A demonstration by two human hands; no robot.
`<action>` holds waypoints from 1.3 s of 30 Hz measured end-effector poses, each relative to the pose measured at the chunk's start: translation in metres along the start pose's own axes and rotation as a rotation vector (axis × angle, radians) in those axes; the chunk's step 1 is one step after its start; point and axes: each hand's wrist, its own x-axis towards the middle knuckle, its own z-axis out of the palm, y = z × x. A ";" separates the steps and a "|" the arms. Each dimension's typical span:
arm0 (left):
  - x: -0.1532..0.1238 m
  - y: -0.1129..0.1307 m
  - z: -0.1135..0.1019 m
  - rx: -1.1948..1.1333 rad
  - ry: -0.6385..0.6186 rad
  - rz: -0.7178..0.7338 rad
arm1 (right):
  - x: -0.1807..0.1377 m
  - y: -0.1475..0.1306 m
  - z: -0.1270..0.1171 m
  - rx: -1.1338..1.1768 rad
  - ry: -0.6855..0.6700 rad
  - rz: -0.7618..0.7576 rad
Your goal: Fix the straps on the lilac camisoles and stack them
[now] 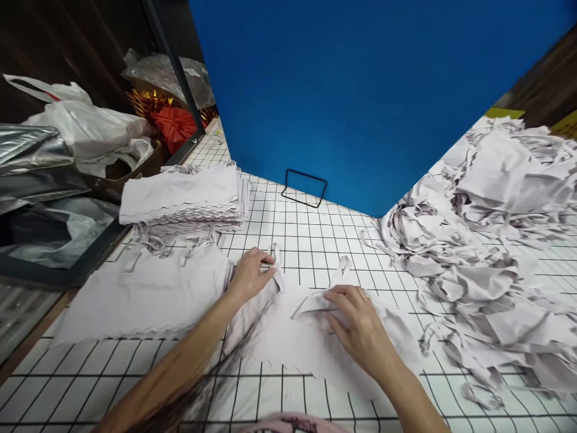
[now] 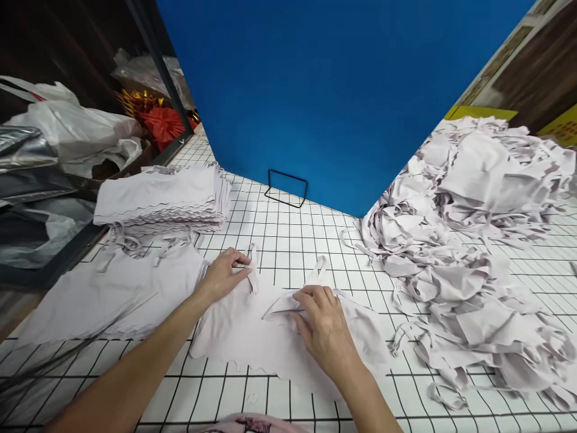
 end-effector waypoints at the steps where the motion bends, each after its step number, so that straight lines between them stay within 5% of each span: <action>1: 0.000 0.000 0.002 0.020 0.010 0.002 | 0.003 -0.003 0.000 0.013 0.012 -0.011; 6: 0.002 -0.003 0.007 0.063 0.034 0.007 | 0.038 -0.017 0.013 0.084 0.045 -0.046; 14: 0.004 -0.006 0.003 0.023 -0.017 -0.011 | 0.099 -0.029 0.067 0.120 -0.065 0.100; 39: 0.004 0.001 0.000 -0.012 -0.090 -0.051 | 0.111 -0.022 0.091 0.115 0.062 0.123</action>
